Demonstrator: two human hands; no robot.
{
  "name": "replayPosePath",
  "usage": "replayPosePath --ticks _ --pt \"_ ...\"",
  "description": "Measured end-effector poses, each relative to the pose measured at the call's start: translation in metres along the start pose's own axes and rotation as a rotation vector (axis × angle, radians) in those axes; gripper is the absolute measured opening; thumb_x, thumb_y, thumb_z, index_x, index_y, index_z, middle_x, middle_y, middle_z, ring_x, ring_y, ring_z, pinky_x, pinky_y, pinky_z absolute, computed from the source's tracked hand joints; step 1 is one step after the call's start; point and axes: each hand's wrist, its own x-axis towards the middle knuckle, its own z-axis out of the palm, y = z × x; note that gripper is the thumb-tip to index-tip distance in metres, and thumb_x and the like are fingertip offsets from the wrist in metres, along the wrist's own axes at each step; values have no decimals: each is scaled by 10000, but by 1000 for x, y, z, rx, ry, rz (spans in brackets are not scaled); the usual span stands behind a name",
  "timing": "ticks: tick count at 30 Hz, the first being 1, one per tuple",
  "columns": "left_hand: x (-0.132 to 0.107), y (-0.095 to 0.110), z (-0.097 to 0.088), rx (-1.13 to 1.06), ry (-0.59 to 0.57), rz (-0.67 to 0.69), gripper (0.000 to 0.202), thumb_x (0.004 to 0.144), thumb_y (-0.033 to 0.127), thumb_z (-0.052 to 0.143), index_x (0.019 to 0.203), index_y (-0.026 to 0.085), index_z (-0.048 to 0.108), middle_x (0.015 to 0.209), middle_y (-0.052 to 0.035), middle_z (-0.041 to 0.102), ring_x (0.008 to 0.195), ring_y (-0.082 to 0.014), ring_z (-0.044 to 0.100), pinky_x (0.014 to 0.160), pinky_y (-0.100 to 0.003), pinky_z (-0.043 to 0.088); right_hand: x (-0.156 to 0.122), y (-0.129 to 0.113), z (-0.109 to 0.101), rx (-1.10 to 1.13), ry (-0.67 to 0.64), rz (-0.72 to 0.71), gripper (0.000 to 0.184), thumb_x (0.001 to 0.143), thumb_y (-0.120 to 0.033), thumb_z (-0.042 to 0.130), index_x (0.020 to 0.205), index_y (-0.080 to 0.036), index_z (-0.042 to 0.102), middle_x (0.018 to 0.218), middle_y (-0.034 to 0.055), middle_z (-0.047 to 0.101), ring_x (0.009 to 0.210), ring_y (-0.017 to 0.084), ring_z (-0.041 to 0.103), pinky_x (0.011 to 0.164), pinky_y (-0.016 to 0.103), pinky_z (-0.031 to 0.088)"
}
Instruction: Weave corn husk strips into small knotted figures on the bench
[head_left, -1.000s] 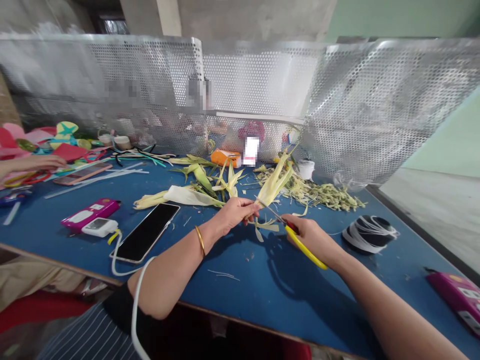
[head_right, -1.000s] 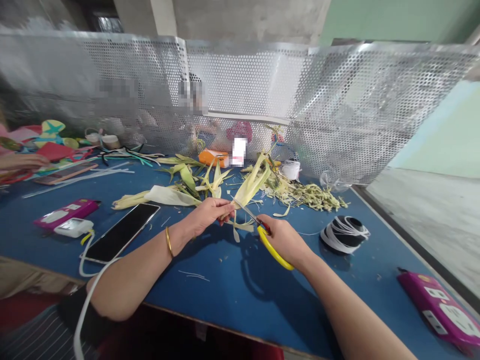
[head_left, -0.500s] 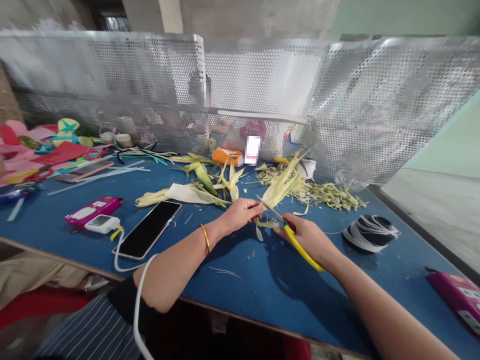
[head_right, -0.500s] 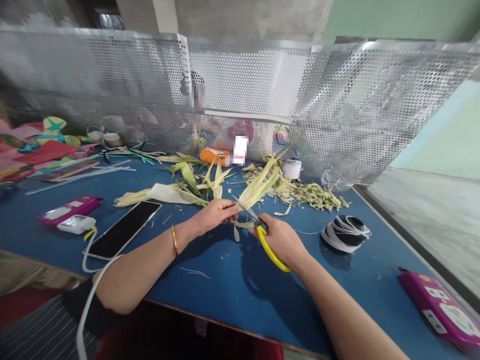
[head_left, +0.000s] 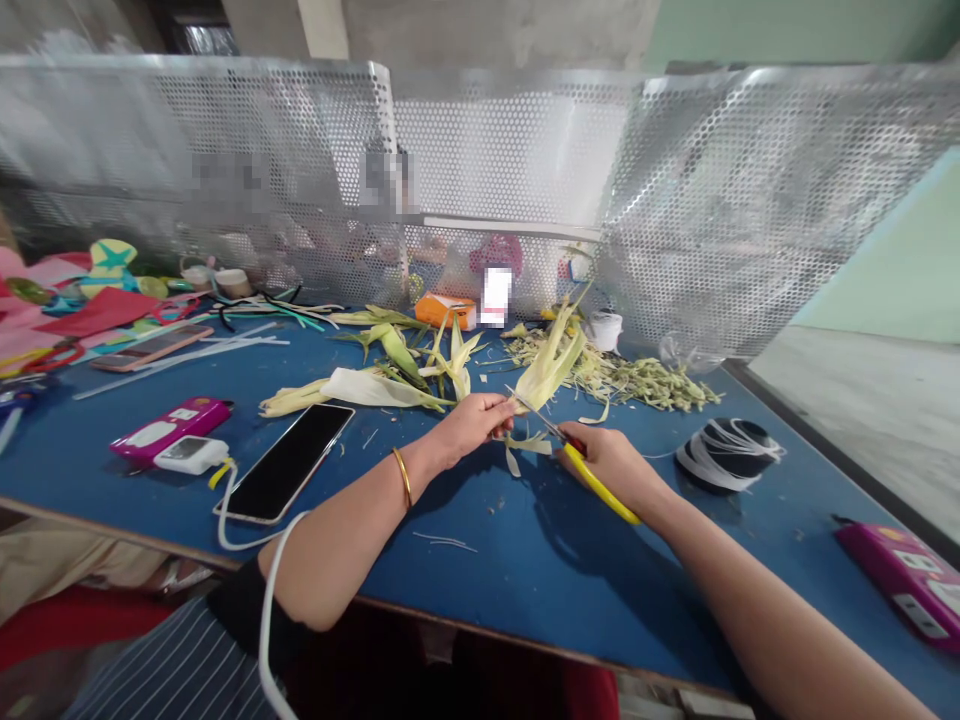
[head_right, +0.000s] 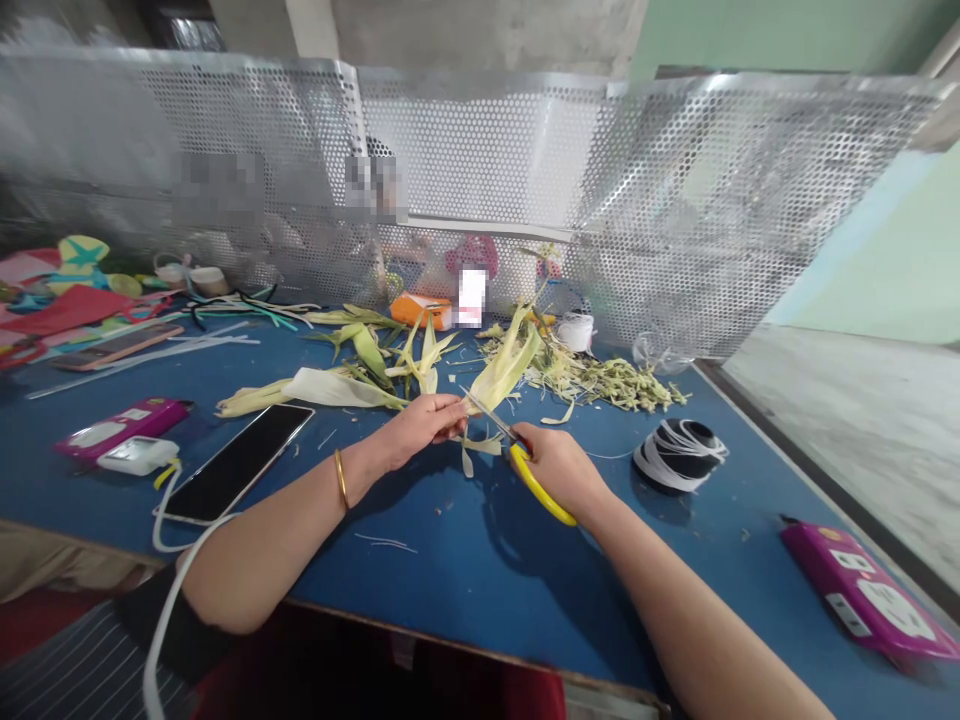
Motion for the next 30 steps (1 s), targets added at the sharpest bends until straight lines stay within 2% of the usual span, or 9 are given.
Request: replayPosePath --ticks 4,7,11,16,24,27,30 --pt "1 -1 0 23 -26 8 354 830 457 598 669 143 568 649 15 531 593 -89 427 574 -230 317 0 -1 1 -42 19 23 225 851 -404 526 979 -234 600 777 24 654 644 166 520 562 236 274" --pt "1 0 2 10 -40 12 335 834 431 603 673 140 571 661 11 541 593 -85 432 584 -230 335 0 -1 0 -22 0 25 165 856 -365 501 889 -233 595 713 11 623 613 157 508 559 232 280" --pt "1 0 2 -35 -32 -9 353 812 463 628 686 137 582 634 26 503 538 -65 361 519 -219 257 1 0 -1 -12 -25 43 123 829 -253 465 773 -224 570 636 -5 563 591 147 482 547 232 271" --pt "1 -1 -3 -108 -84 -83 361 759 488 669 764 130 619 650 33 471 522 -57 313 487 -233 164 4 1 1 -55 -24 17 122 822 -217 473 731 -211 555 607 -11 535 559 131 432 535 242 241" --pt "6 -5 -8 -201 -118 -150 418 713 496 702 862 107 676 652 39 448 512 -47 283 481 -219 133 4 1 2 -169 -50 16 144 838 -192 481 727 -200 572 610 3 564 545 123 438 535 255 226" --pt "5 -2 -10 -229 -97 -183 367 764 446 672 853 90 686 640 36 443 501 -42 285 465 -207 142 4 1 4 -189 -25 32 162 859 -244 483 777 -202 617 657 27 615 578 142 493 545 255 249" --pt "2 6 -14 -297 -27 -210 319 835 396 617 844 86 690 632 30 448 480 -39 288 432 -197 149 4 5 0 -164 34 68 216 862 -365 524 910 -200 656 743 54 667 643 176 551 568 256 298"
